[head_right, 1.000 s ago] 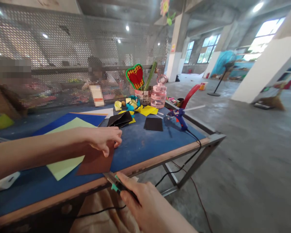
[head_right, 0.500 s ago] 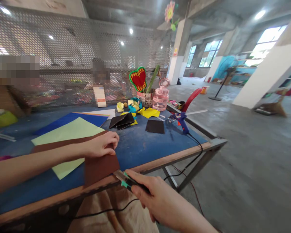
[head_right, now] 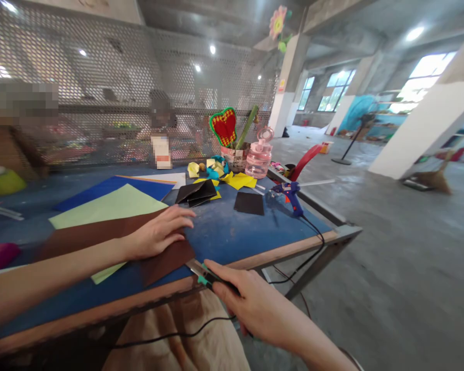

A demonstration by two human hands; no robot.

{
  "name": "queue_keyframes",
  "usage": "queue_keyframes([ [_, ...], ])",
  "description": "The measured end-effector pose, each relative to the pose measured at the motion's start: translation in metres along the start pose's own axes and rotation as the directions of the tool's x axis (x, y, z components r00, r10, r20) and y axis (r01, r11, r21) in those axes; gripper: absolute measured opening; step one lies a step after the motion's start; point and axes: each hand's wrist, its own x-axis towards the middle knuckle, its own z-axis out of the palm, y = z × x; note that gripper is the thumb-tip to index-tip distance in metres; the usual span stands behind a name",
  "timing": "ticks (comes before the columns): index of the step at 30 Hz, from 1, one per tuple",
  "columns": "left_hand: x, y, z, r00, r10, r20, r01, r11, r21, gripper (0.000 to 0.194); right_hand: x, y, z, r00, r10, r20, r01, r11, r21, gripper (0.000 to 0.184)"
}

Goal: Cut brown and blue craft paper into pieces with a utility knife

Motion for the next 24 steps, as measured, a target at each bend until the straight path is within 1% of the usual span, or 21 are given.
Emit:
queue_keyframes([
  [2,-0.006,0.004,0.000,0.994,0.056,0.099,-0.050,0.997,-0.062,0.031,0.000,0.001,0.000,1.000,0.008,0.007,-0.008,1.000,-0.006,0.047],
  [3,-0.008,0.006,0.000,0.987,0.070,0.146,-0.057,0.995,-0.086,0.034,0.000,0.001,0.000,1.000,0.011,0.011,-0.011,1.000,-0.008,0.047],
  [6,-0.016,0.008,0.000,0.966,0.065,0.250,-0.040,0.994,-0.103,0.044,0.000,0.001,-0.001,0.999,0.026,0.024,-0.026,1.000,-0.008,0.048],
  [9,-0.021,0.010,-0.002,0.945,0.060,0.321,-0.034,0.996,-0.088,0.048,0.001,0.000,-0.002,0.998,0.040,0.042,-0.040,0.999,-0.003,0.050],
  [12,-0.022,0.012,-0.004,0.932,0.054,0.359,-0.032,0.997,-0.068,0.048,0.002,-0.004,-0.003,0.997,0.051,0.055,-0.051,0.999,0.006,0.051],
  [14,-0.022,0.013,-0.005,0.927,0.047,0.372,-0.028,0.998,-0.055,0.048,0.003,-0.006,-0.003,0.998,0.039,0.040,-0.039,0.999,-0.006,0.049],
  [20,-0.022,0.012,-0.004,0.926,0.035,0.376,-0.022,0.999,-0.039,0.048,-0.001,-0.003,-0.001,0.999,-0.001,0.046,0.003,0.999,-0.036,0.048],
  [22,-0.022,0.012,-0.004,0.926,0.037,0.376,-0.024,0.999,-0.038,0.048,-0.004,-0.001,0.001,0.999,-0.024,0.031,0.025,0.998,-0.059,0.047],
  [24,-0.022,0.012,-0.004,0.925,0.037,0.378,-0.025,0.999,-0.036,0.047,-0.007,0.000,0.002,0.999,-0.008,0.038,0.010,0.999,-0.046,0.047],
])
